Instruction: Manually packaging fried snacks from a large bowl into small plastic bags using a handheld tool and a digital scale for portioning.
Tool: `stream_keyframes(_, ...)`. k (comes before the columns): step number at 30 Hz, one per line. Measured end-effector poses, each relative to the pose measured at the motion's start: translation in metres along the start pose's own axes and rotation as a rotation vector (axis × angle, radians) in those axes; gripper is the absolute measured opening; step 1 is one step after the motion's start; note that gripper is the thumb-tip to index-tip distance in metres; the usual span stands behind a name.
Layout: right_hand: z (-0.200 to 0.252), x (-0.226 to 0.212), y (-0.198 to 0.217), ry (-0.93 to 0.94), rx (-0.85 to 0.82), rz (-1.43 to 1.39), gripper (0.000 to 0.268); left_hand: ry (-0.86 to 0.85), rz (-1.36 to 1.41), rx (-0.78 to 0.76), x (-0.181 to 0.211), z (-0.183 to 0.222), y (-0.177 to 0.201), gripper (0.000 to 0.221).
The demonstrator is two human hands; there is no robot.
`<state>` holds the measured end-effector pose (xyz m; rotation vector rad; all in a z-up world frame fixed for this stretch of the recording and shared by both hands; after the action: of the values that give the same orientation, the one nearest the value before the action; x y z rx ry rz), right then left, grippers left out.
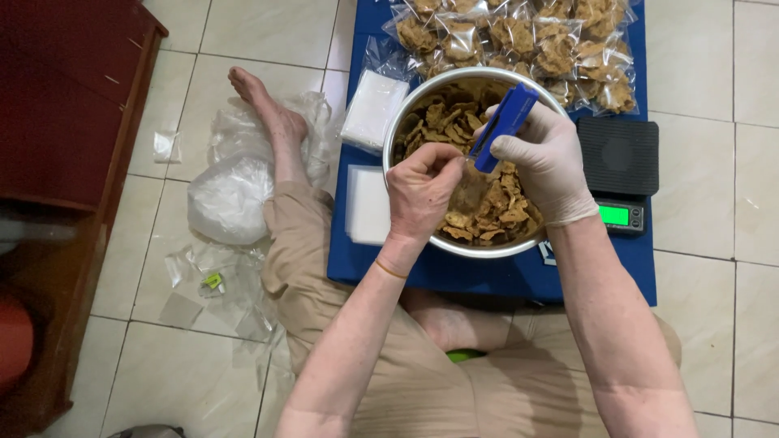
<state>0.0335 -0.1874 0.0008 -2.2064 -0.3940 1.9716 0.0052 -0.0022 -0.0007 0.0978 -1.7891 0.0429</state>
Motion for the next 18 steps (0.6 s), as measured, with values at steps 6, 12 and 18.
stream_keyframes(6,0.0018,-0.0037,-0.0033,0.002,0.001,-0.019,0.046,0.006,0.001,-0.018,0.0021,0.0015,-0.0015,0.006)
stream_keyframes(12,0.0046,-0.0052,-0.0035,-0.005,0.003,-0.011,0.045,0.009,0.015,0.002,0.0051,0.0017,-0.0023,0.005)
stream_keyframes(18,0.0019,-0.0038,-0.0030,0.000,-0.002,-0.012,0.046,0.003,0.037,0.003,0.0052,0.0016,-0.0020,0.004)
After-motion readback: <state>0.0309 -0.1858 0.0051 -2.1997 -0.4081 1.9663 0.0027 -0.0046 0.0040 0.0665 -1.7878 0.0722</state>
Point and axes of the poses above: each hand's wrist, its own z-axis away from the middle knuckle, its own y-axis out of the back of the hand, x = y × z, the point moved 1 cm from there along -z, towards the middle knuckle, and after that the axes turned 5 degrees about -z, right-handed, at the moved point
